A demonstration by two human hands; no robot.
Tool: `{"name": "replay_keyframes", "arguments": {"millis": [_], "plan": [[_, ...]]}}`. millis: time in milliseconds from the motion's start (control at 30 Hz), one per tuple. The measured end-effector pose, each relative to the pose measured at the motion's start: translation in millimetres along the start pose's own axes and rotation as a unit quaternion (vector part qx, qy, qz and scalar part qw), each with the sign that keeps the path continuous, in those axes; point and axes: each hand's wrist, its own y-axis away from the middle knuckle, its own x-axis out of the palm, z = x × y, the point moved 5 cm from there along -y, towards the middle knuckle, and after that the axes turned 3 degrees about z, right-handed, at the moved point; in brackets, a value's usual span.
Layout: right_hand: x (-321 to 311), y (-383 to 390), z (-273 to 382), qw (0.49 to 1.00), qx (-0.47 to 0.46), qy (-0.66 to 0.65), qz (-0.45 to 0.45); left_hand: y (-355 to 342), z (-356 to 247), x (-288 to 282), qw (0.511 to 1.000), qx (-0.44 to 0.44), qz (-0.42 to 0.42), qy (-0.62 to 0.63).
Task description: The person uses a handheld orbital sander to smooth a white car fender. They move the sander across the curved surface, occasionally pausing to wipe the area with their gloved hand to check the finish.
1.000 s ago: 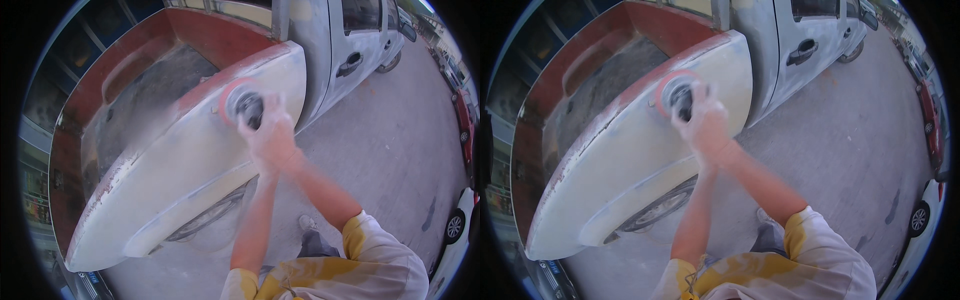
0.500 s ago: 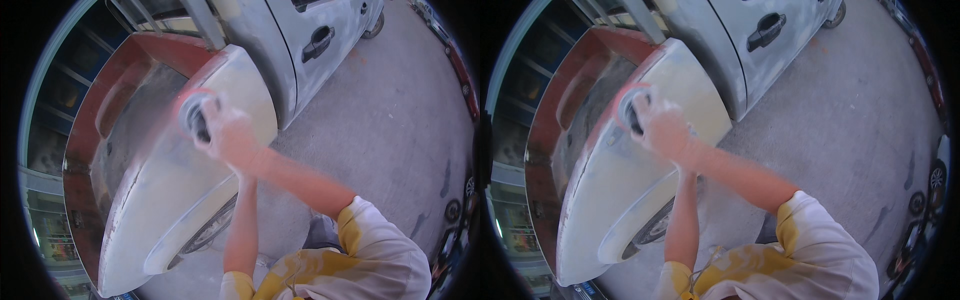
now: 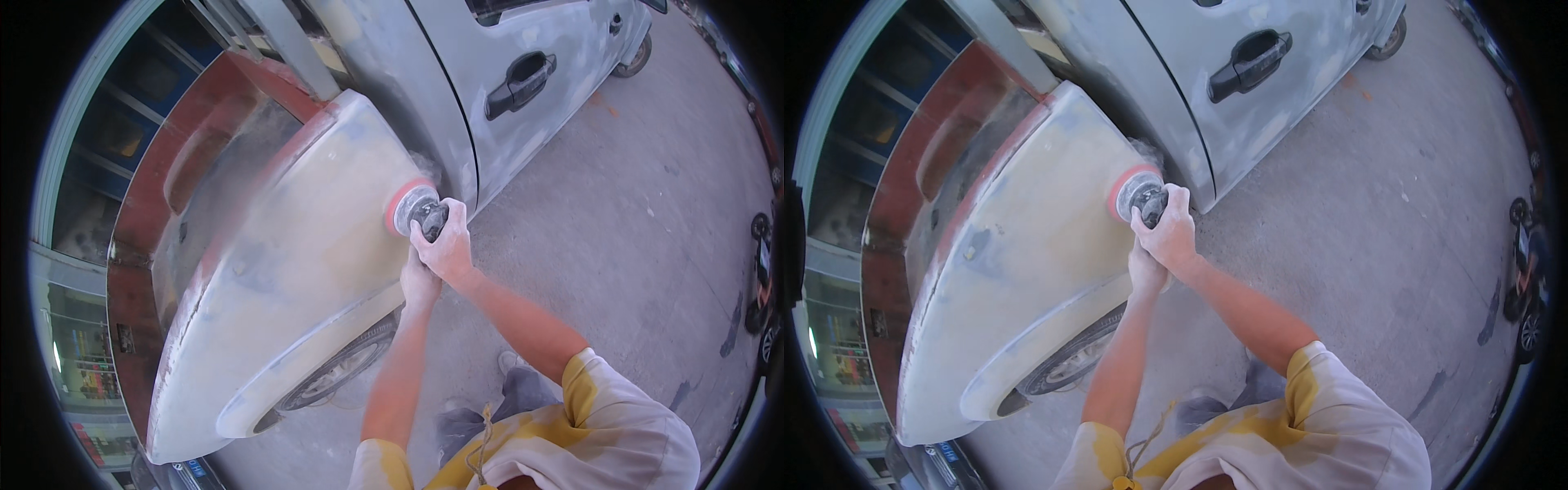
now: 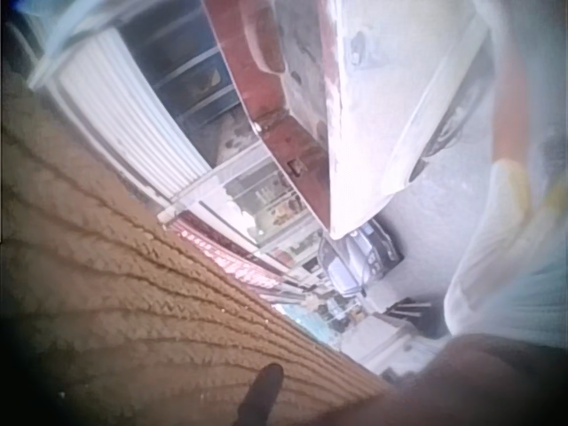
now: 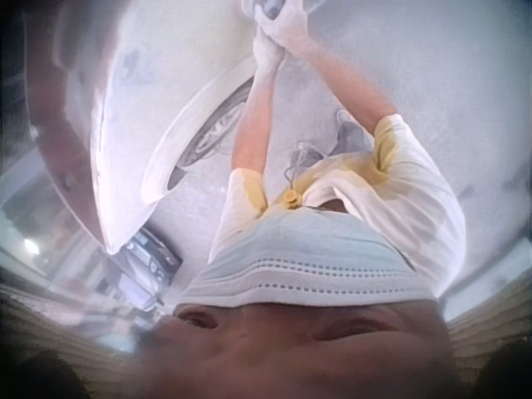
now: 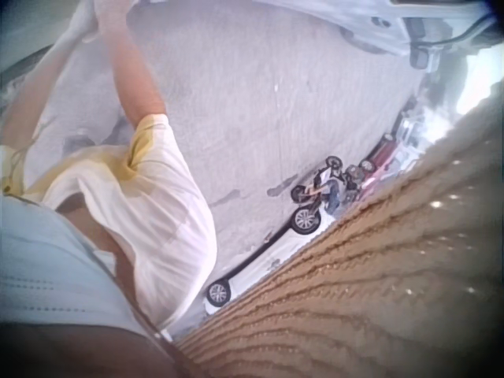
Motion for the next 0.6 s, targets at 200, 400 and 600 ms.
{"name": "replay_keyframes", "arguments": {"millis": [200, 400, 600], "plan": [[20, -5, 85, 0.992, -0.115, 0.038, 0.023, -18, 23, -40, 0.991, 0.054, -0.082, 0.096], [60, 52, 175, 0.920, -0.367, 0.103, 0.093, 2, 95, -42, 0.809, -0.080, -0.131, 0.568], [52, 40, 144, 0.902, -0.420, 0.066, 0.079, 1, 70, -28, 0.752, -0.003, -0.002, 0.659]]}}
